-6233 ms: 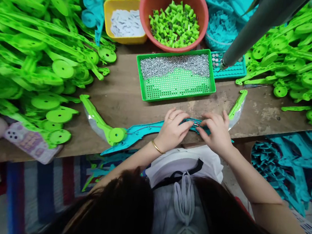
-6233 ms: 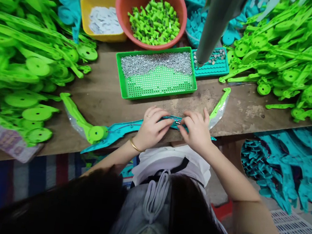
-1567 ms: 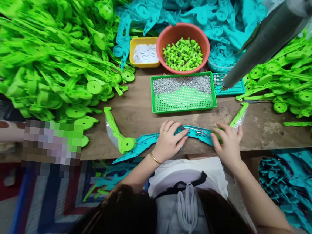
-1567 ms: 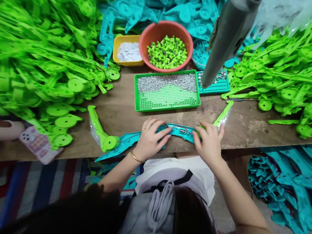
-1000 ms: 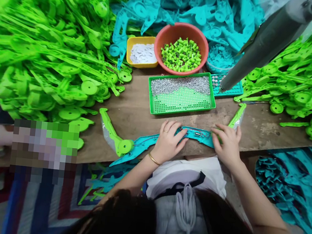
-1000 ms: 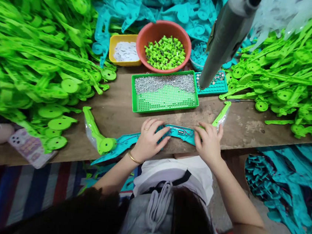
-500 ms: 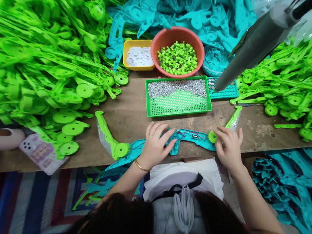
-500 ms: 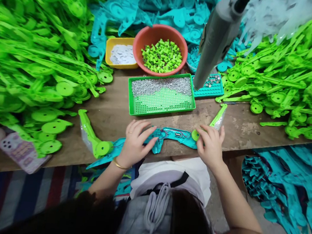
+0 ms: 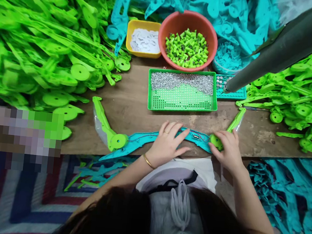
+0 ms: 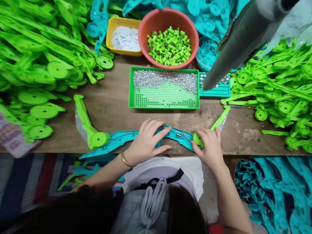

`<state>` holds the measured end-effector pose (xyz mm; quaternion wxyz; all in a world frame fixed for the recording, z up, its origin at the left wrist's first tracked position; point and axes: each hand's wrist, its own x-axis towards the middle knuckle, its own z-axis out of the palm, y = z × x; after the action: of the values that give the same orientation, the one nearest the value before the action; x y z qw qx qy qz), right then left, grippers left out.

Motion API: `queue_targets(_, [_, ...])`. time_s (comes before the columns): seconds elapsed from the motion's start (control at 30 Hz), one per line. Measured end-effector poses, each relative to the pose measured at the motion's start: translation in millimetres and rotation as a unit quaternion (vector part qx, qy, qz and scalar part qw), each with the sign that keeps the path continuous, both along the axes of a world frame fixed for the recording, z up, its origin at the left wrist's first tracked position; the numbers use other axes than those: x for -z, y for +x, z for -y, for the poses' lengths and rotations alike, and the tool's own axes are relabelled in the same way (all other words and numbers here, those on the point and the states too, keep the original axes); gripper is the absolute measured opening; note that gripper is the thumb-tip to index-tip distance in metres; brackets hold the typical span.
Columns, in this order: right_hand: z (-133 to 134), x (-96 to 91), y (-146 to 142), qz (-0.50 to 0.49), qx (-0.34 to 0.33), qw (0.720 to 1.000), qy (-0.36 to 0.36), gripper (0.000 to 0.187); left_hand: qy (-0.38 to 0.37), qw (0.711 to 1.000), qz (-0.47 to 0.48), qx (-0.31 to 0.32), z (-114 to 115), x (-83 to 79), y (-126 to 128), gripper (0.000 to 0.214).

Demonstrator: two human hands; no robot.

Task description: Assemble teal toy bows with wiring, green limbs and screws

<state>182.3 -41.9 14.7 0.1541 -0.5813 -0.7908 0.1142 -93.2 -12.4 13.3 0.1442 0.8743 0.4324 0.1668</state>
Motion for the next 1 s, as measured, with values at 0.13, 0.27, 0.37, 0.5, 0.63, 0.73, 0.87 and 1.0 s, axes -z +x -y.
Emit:
queue_targets(0.13, [-2,-8.5,8,-0.002,-0.046,0.999,-0.023,0.037,-0.020,0.999,-0.034,-0.002,4,11.2,8,0.047])
queue_targets(0.27, [-2,-15.1,8,0.020,-0.072,0.996,-0.048,0.036,-0.024,0.999,-0.029,-0.005,4,13.8,10,0.043])
queue_targets(0.37, [-1,-15.9,2,0.041,-0.065,0.995,-0.062,0.034,-0.018,0.999,-0.035,-0.002,4,12.3,11,0.043])
queue_targets(0.5, [0,-14.0,-5,0.041,-0.058,0.996,-0.058,0.026,-0.010,0.999,-0.042,-0.001,5,12.1,12,0.043])
queue_targets(0.63, [-3,-11.5,-4,0.047,-0.075,0.994,-0.061,0.014,-0.015,0.999,-0.031,-0.001,4,14.2,12,0.042])
queue_targets(0.73, [-5,-11.1,-2,0.039,-0.099,0.991,-0.075,0.010,-0.017,1.000,-0.016,-0.005,3,12.8,10,0.041])
queue_targets(0.87, [-6,-16.1,3,0.016,-0.102,0.991,-0.089,0.027,0.021,0.999,0.042,0.005,7,2.8,21,0.036])
queue_targets(1.0, [-5,-17.0,11,0.035,-0.082,0.993,-0.072,0.045,0.050,0.995,0.088,0.022,15,-4.0,56,0.023])
